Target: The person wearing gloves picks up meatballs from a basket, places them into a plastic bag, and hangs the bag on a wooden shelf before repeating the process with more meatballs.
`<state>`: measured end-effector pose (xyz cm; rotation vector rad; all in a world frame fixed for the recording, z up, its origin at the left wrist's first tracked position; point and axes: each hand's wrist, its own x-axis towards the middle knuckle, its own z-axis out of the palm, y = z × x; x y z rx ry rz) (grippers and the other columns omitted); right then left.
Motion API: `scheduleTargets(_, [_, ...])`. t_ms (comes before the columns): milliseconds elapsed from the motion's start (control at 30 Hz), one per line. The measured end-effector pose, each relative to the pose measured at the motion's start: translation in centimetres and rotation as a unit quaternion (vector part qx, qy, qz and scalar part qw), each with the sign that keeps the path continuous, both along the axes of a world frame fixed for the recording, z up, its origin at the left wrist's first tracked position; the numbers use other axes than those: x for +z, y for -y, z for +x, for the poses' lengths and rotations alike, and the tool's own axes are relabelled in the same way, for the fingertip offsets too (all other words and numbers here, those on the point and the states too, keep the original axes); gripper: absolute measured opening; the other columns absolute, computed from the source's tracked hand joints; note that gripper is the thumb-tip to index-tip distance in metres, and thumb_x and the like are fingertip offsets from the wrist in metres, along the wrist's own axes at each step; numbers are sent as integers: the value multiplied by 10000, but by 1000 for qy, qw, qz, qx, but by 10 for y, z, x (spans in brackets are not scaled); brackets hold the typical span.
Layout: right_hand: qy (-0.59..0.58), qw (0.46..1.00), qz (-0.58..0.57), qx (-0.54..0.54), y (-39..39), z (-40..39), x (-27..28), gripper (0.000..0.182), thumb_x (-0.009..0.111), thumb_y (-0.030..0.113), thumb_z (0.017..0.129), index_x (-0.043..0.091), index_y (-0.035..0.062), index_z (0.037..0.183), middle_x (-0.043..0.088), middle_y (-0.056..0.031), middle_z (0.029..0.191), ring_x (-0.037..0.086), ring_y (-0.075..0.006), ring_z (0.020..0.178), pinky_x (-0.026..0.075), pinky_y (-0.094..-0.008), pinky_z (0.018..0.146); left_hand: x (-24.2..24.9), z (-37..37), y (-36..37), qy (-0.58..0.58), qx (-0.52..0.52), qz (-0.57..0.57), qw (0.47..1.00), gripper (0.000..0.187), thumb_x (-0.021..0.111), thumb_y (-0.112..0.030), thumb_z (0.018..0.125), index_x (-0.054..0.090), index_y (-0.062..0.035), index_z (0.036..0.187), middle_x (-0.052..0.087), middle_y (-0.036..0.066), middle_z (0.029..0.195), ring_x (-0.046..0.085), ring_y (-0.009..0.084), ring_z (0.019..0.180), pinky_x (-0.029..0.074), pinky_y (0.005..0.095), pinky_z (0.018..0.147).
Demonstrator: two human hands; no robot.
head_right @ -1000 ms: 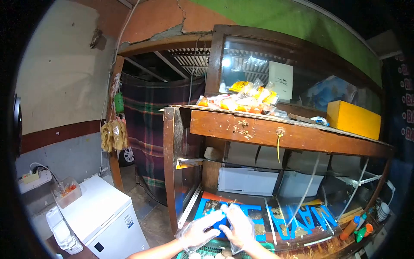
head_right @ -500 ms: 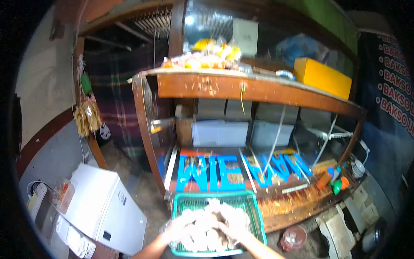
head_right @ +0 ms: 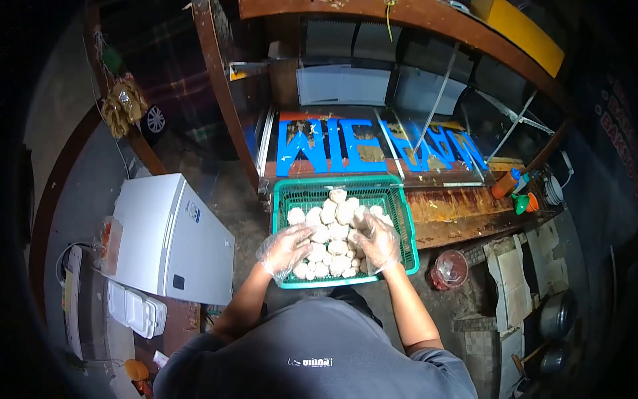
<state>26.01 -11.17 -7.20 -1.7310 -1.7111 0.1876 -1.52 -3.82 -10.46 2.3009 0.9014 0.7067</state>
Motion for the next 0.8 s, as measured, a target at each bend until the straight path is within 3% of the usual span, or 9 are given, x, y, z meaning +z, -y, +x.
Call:
scheduleTargets(133, [-1,999,-35,4,3,-12,-1,572,753,273,775,614,7,1262,644,-220,1233,627,-374,1127,493,-424,979,3,4,5,-39,34,-25,998,446,653,-300,905,611,-131,1316,570,175,1358,547,342,1247,448,403,1047])
scheduleTargets(267, [-11,1000,-19,7,1,-22,-14,555,778,269,748,639,39,1234,689,-183,1157,670,-340,1052,520,-413,923,13,12,9,-12,62,-75,995,483,697,-266,871,613,-98,1316,566,211,1355,518,357,1278,417,406,1077])
scheduleTargets(333, [-4,999,-42,0,3,-33,1,575,780,287,749,634,43,1248,695,-172,1142,673,-329,1044,521,-412,913,4,14,7,-3,66,-84,994,491,707,-247,860,611,-70,1309,568,215,1348,529,360,1265,424,401,1072])
scheduleTargets(400, [-45,990,-135,3,5,-45,26,605,762,277,755,606,65,1301,674,-181,1182,653,-346,1060,508,-424,928,-1,18,4,71,67,-92,991,496,717,-221,849,609,-39,1297,581,213,1327,546,357,1245,430,400,1067])
scheduleTargets(433, [-42,993,-112,10,3,-45,17,626,758,266,754,589,87,1330,685,-166,1149,652,-343,1054,506,-430,924,0,18,5,70,75,-64,993,491,688,-164,850,575,-10,1302,578,218,1304,557,379,1197,436,415,1040])
scheduleTargets(633, [-56,997,-52,-1,-12,-36,-16,834,783,271,750,411,-52,1424,543,-279,1345,570,-408,1195,457,-427,1020,-5,26,3,101,102,-80,986,493,716,-134,821,595,5,1277,591,225,1282,564,374,1200,449,411,1030])
scheduleTargets(800, [-72,995,-69,-28,-24,-29,-15,866,793,257,741,382,-52,1439,523,-277,1368,544,-404,1235,449,-429,1030,-16,36,-7,79,112,-109,985,516,716,-135,818,583,18,1293,597,215,1286,573,349,1199,443,398,1036])
